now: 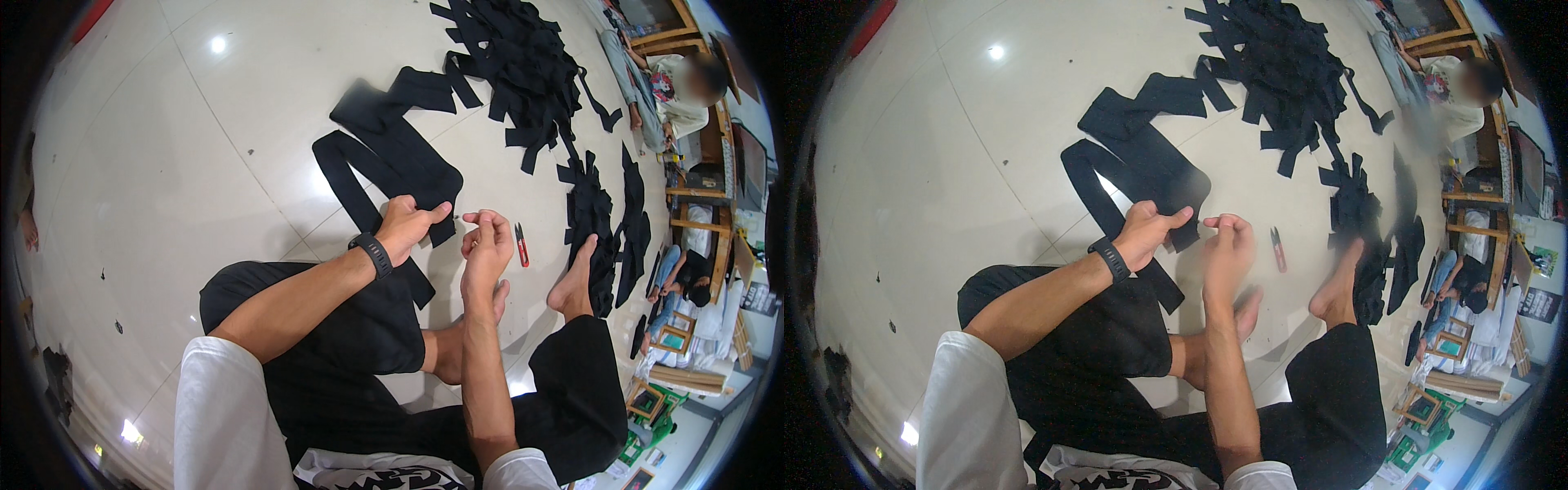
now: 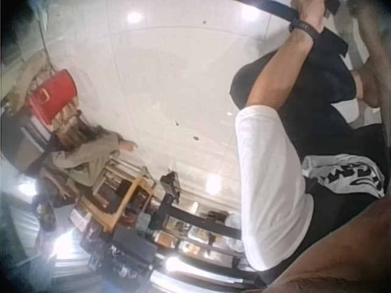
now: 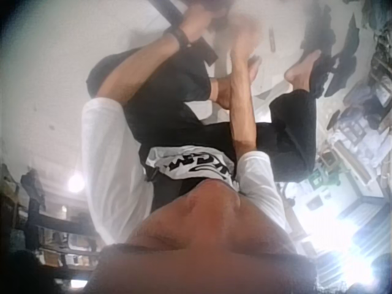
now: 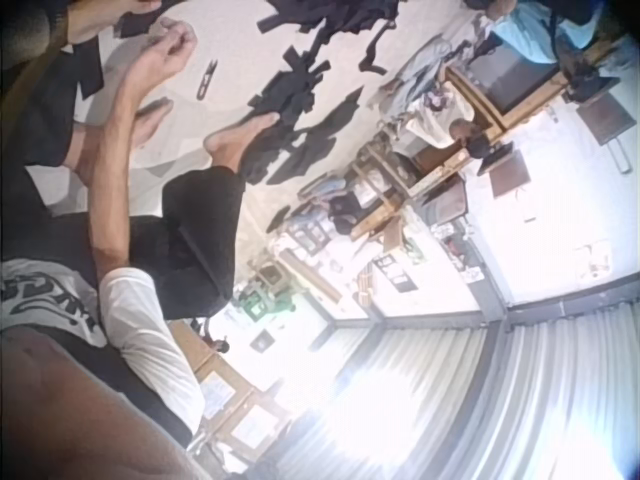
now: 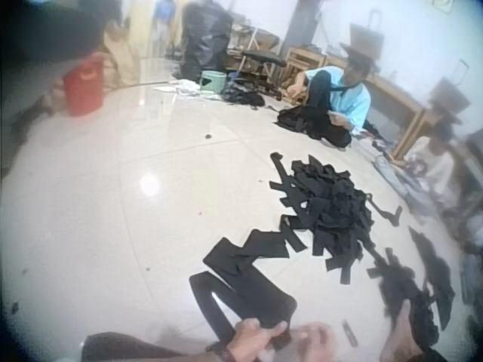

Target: The person sits on the floor and uses a red utility knife to cut long strips of black fabric into smaller pieces. They repeatedly pick up fabric strips, cut them, and place the cut pieces onto a growing pile on the floor.

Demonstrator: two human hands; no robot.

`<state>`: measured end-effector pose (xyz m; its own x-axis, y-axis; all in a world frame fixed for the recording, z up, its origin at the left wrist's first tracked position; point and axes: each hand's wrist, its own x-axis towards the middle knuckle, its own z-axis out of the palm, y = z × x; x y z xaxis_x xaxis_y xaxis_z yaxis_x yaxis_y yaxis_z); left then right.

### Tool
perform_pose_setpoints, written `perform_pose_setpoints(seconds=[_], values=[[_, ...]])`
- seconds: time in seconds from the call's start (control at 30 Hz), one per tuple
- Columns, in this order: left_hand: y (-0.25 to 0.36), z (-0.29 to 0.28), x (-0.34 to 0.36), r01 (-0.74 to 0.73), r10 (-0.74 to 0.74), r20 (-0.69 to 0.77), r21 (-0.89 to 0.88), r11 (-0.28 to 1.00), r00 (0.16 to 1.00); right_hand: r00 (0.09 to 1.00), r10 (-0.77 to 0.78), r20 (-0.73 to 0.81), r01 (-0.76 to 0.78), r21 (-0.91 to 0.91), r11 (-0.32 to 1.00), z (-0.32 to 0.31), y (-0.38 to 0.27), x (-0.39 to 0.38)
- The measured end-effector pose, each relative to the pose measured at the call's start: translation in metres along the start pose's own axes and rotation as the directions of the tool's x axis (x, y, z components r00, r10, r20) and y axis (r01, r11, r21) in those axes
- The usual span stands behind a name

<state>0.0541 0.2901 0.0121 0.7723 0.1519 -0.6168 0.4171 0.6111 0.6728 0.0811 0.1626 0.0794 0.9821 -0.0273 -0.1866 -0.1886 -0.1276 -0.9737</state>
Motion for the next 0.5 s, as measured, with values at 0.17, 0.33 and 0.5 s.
perform_pose_setpoints(seconds=[0.17, 0.33, 0.5], values=[[-0.005, 0.003, 0.001, -0.071, 0.07, -0.025, -0.031, 0.997, 0.997, 0.995, -0.099, 0.008, 0.099, -0.197, 0.975, -0.01, 0.009, 0.005], [0.014, 0.004, -0.012, -0.016, 0.016, -0.008, 0.03, 0.999, 1.0, 0.977, -0.108, 0.184, 0.189, -0.512, 0.838, -0.012, 0.018, 0.001], [0.003, 0.009, -0.01, -0.116, 0.117, -0.001, -0.105, 0.988, 0.993, 0.992, -0.013, 0.125, 0.045, -0.258, 0.965, -0.011, 0.027, 0.0]])
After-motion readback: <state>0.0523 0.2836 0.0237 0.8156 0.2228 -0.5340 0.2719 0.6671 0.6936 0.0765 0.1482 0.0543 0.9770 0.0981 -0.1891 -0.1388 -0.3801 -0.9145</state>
